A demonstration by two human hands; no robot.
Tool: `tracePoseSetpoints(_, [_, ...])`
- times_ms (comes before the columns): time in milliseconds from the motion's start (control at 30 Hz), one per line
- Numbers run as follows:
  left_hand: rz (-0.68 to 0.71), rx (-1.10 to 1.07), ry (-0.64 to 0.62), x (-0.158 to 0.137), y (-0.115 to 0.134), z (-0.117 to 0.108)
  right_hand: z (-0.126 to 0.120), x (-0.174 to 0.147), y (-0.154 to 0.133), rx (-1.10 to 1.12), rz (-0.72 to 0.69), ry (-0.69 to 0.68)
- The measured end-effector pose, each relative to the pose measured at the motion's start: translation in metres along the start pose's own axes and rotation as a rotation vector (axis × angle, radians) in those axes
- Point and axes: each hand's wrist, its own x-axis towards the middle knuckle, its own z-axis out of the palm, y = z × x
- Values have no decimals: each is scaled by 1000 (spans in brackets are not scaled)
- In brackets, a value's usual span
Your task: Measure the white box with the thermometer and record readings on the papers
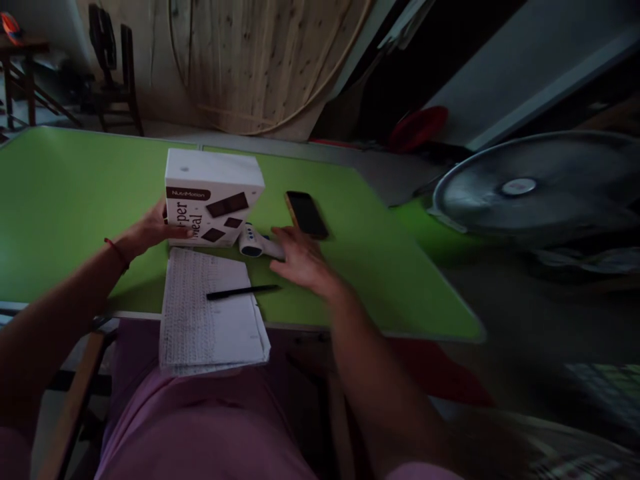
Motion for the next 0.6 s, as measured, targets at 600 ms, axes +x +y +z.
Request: tracePoseSetpoints(600, [-85,-282,253,-116,88,39,-74,-90,-89,1545,195,84])
